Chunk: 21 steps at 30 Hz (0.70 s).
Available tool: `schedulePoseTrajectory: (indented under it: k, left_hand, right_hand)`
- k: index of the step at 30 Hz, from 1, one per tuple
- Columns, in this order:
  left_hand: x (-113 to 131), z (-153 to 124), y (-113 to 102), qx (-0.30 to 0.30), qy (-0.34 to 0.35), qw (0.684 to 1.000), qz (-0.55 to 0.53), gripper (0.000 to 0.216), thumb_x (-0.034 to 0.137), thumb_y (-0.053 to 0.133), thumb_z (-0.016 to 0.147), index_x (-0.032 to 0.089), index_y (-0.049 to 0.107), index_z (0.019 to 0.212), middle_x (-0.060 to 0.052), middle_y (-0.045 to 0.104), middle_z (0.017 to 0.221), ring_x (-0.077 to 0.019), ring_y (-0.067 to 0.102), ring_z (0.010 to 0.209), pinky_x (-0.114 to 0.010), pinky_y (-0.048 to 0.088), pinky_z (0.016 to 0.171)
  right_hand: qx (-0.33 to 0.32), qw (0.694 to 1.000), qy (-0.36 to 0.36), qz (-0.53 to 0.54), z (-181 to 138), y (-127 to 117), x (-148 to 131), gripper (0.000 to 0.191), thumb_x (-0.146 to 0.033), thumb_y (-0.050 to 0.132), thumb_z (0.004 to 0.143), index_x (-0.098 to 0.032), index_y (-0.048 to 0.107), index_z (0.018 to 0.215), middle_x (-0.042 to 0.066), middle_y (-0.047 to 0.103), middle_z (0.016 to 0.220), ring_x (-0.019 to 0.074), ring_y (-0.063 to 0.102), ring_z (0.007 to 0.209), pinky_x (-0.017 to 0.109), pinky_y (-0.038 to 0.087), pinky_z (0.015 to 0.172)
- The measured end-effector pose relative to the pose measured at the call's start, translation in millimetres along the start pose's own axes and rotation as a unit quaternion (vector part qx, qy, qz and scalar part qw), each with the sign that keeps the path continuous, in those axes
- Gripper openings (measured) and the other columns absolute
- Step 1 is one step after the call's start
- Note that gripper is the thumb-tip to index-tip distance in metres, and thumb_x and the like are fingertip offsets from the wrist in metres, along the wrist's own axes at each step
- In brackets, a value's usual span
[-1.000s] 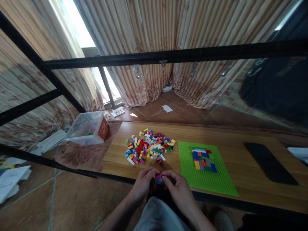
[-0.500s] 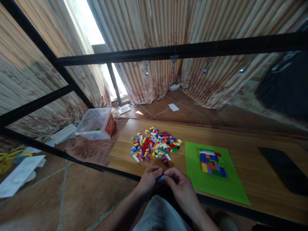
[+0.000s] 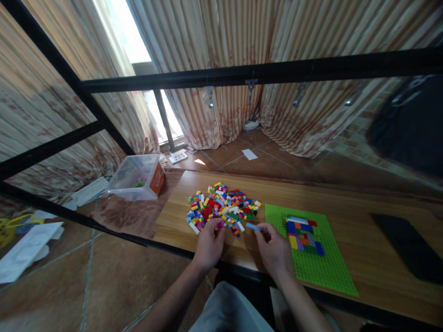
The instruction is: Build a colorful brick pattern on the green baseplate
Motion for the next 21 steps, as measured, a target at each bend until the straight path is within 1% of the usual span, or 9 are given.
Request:
schedulePoseTrajectory:
  k: [2, 3, 5, 8, 10, 11, 15, 18, 21]
  left_hand:
    - [3, 1, 0, 0.017, 0.053, 0.997, 0.044, 0.024, 0.019, 0.052, 0.085, 0.017, 0.062, 0.107, -0.01, 0.064, 0.107, -0.0217, 0.062, 0.1, -0.036, 0.052, 0.085]
    - [4, 1, 1, 0.02, 0.072, 0.995, 0.06, 0.027, 0.017, 0.052, 0.085, 0.017, 0.061, 0.11, -0.011, 0.063, 0.111, -0.0224, 0.061, 0.102, -0.038, 0.052, 0.088]
    - [4, 2, 3, 0.019, 0.093, 0.992, 0.078, 0.032, 0.015, 0.053, 0.084, 0.017, 0.058, 0.115, -0.013, 0.059, 0.117, -0.0218, 0.063, 0.099, -0.038, 0.054, 0.085]
    - [1, 1, 6, 0.019, 0.106, 0.99, 0.094, 0.037, 0.015, 0.055, 0.084, 0.017, 0.056, 0.121, -0.014, 0.054, 0.126, -0.0212, 0.064, 0.099, -0.037, 0.056, 0.083]
    - [-1, 0, 6, 0.026, 0.122, 0.987, 0.106, 0.037, 0.016, 0.056, 0.084, 0.017, 0.056, 0.121, -0.014, 0.053, 0.128, -0.0226, 0.062, 0.106, -0.038, 0.056, 0.086]
    - [-1, -1, 6, 0.03, 0.131, 0.985, 0.109, 0.036, 0.016, 0.056, 0.085, 0.017, 0.056, 0.121, -0.014, 0.054, 0.127, -0.023, 0.061, 0.108, -0.037, 0.056, 0.087]
    - [0, -5, 6, 0.041, 0.161, 0.979, 0.114, 0.034, 0.018, 0.056, 0.086, 0.016, 0.056, 0.12, -0.014, 0.056, 0.125, -0.0228, 0.061, 0.11, -0.036, 0.056, 0.087]
    - [2, -7, 8, 0.036, 0.168, 0.978, 0.122, 0.033, 0.018, 0.055, 0.088, 0.016, 0.056, 0.12, -0.014, 0.056, 0.124, -0.0224, 0.061, 0.11, -0.036, 0.056, 0.088]
    - [4, -7, 8, 0.036, 0.18, 0.974, 0.13, 0.031, 0.018, 0.053, 0.088, 0.016, 0.056, 0.119, -0.014, 0.057, 0.123, -0.0226, 0.061, 0.11, -0.036, 0.056, 0.089]
  right_hand:
    - [0.007, 0.999, -0.022, -0.046, 2, 4, -3, 0.025, -0.04, 0.047, 0.087, -0.022, 0.063, 0.09, 0.007, 0.072, 0.085, 0.0226, 0.065, 0.077, 0.033, 0.042, 0.07]
    - [0.007, 0.997, -0.032, -0.064, 2, 7, -5, 0.025, -0.04, 0.046, 0.088, -0.022, 0.063, 0.091, 0.007, 0.072, 0.086, 0.0226, 0.065, 0.077, 0.033, 0.042, 0.069]
    - [-0.004, 0.995, -0.049, -0.084, 1, 12, -7, 0.024, -0.039, 0.046, 0.089, -0.022, 0.063, 0.091, 0.006, 0.072, 0.086, 0.0217, 0.064, 0.076, 0.032, 0.041, 0.068]
    - [-0.049, 0.993, -0.082, -0.074, -1, 18, -12, 0.023, -0.039, 0.048, 0.089, -0.023, 0.064, 0.092, 0.004, 0.071, 0.086, 0.0195, 0.063, 0.074, 0.031, 0.041, 0.068]
    - [-0.065, 0.991, -0.103, -0.059, 1, 17, -15, 0.024, -0.037, 0.046, 0.09, -0.023, 0.065, 0.092, 0.004, 0.071, 0.089, 0.0193, 0.064, 0.079, 0.031, 0.043, 0.072]
    - [-0.059, 0.991, -0.11, -0.054, 4, 15, -16, 0.026, -0.036, 0.044, 0.092, -0.023, 0.066, 0.093, 0.005, 0.071, 0.092, 0.0195, 0.064, 0.083, 0.031, 0.044, 0.075]
    - [0.0, 0.987, -0.137, -0.089, 27, 10, -21, 0.031, -0.028, 0.038, 0.093, -0.021, 0.068, 0.1, 0.008, 0.068, 0.101, 0.0217, 0.061, 0.095, 0.034, 0.044, 0.085]
    - [0.011, 0.978, -0.148, -0.148, 46, 16, -21, 0.028, -0.027, 0.045, 0.091, -0.02, 0.069, 0.104, 0.011, 0.064, 0.104, 0.0249, 0.058, 0.099, 0.037, 0.044, 0.088]
    - [0.01, 0.975, -0.146, -0.168, 55, 24, -18, 0.023, -0.027, 0.052, 0.087, -0.021, 0.07, 0.1, 0.012, 0.061, 0.105, 0.0264, 0.056, 0.099, 0.038, 0.044, 0.087]
Point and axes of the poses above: each hand's wrist, its own z-axis towards the middle knuckle, its own y-axis out of the palm, x = y × z, the point moved 4 cm from there along z, towards the middle knuckle
